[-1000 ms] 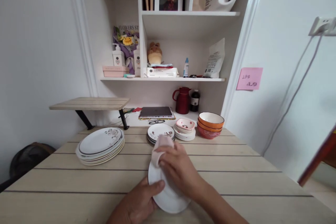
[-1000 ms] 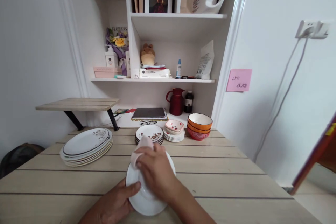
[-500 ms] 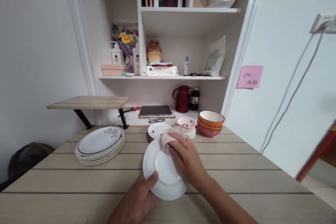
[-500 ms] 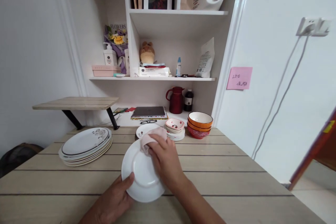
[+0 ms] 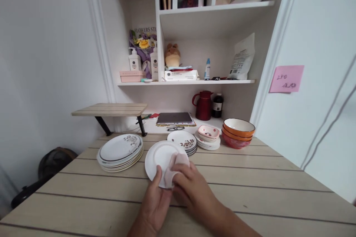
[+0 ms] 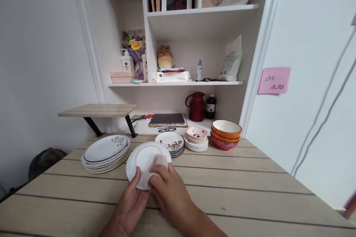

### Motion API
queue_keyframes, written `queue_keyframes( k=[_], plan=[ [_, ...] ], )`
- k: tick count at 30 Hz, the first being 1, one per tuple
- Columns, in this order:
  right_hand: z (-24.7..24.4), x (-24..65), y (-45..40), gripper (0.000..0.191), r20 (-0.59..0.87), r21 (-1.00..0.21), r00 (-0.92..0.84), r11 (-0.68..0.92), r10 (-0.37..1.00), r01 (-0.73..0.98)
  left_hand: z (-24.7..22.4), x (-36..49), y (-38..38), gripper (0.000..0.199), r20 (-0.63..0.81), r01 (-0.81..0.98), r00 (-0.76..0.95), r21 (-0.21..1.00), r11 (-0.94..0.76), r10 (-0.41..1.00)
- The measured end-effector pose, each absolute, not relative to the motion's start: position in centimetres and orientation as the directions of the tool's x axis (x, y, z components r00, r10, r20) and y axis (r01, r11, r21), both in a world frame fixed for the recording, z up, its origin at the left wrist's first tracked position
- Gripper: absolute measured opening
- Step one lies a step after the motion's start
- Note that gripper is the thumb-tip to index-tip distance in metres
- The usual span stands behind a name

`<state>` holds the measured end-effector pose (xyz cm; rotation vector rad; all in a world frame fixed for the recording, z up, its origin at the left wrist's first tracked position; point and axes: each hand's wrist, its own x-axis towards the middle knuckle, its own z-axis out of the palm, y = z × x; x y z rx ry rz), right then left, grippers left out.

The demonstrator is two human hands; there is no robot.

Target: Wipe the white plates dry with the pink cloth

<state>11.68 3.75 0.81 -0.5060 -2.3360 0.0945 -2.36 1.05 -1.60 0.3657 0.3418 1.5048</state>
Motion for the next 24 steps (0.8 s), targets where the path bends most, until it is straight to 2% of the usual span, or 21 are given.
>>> queue_keyframes(
  k=[4, 6, 8, 10, 13, 15, 16, 17, 19, 20, 22, 24],
  plan=[
    [0.7, 11.2, 3.1, 0.015, 0.589, -0.029, -0.767, 0.955, 0.255, 0.296, -1.0, -2.6, 0.7, 0.038, -0.149, -0.902, 0.062, 0.414, 0.120, 0.987],
    [1.4, 12.1, 4.0, 0.017, 0.629, -0.070, -0.718, 0.941, 0.298, 0.330, -0.8, -2.2, 0.6, 0.043, -0.101, -0.895, 0.038, 0.439, 0.079, 0.994],
    [2.0, 13.4, 5.5, 0.020, 0.708, -0.235, -0.563, 0.894, 0.426, 0.381, -0.8, -1.6, 0.6, 0.050, -0.009, -0.873, 0.013, 0.487, 0.016, 1.000],
    [2.3, 14.7, 7.0, 0.018, 0.710, -0.478, -0.374, 0.799, 0.596, 0.365, -1.0, -1.0, 0.4, 0.057, 0.024, -0.831, -0.011, 0.556, -0.023, 1.000],
    [1.6, 15.5, 8.5, 0.026, 0.529, -0.830, -0.155, 0.547, 0.834, 0.110, -1.3, -0.7, -0.2, 0.059, -0.041, -0.634, -0.101, 0.772, -0.032, 0.994],
    [0.7, 15.2, 9.0, 0.036, 0.347, -0.931, -0.107, 0.329, 0.932, -0.156, -1.5, -0.7, -0.6, 0.054, -0.039, -0.324, -0.156, 0.946, -0.013, 0.987],
    [0.4, 15.0, 9.1, 0.039, 0.255, -0.936, -0.114, 0.216, 0.960, -0.277, -1.6, -0.8, -0.7, 0.050, -0.008, -0.176, -0.148, 0.984, -0.019, 0.989],
    [0.2, 14.8, 9.2, 0.041, 0.176, -0.919, -0.145, 0.109, 0.974, -0.378, -1.6, -0.8, -0.8, 0.047, 0.086, -0.059, -0.099, 0.994, -0.092, 0.991],
    [0.5, 14.6, 9.1, 0.041, 0.064, -0.857, -0.257, -0.079, 0.964, -0.509, -1.8, -1.0, -0.6, 0.046, 0.334, 0.142, 0.088, 0.928, -0.343, 0.939],
    [0.9, 14.6, 9.0, 0.040, 0.026, -0.823, -0.333, -0.169, 0.943, -0.543, -1.9, -1.1, -0.3, 0.047, 0.458, 0.242, 0.174, 0.838, -0.489, 0.872],
    [2.0, 15.1, 8.7, 0.040, -0.020, -0.749, -0.472, -0.326, 0.881, -0.577, -2.2, -1.5, 0.5, 0.054, 0.627, 0.468, 0.322, 0.546, -0.695, 0.710],
    [3.3, 15.9, 8.3, 0.047, -0.029, -0.679, -0.554, -0.423, 0.832, -0.600, -2.3, -1.8, 1.3, 0.056, 0.694, 0.654, 0.432, 0.199, -0.730, 0.576]
  ],
)
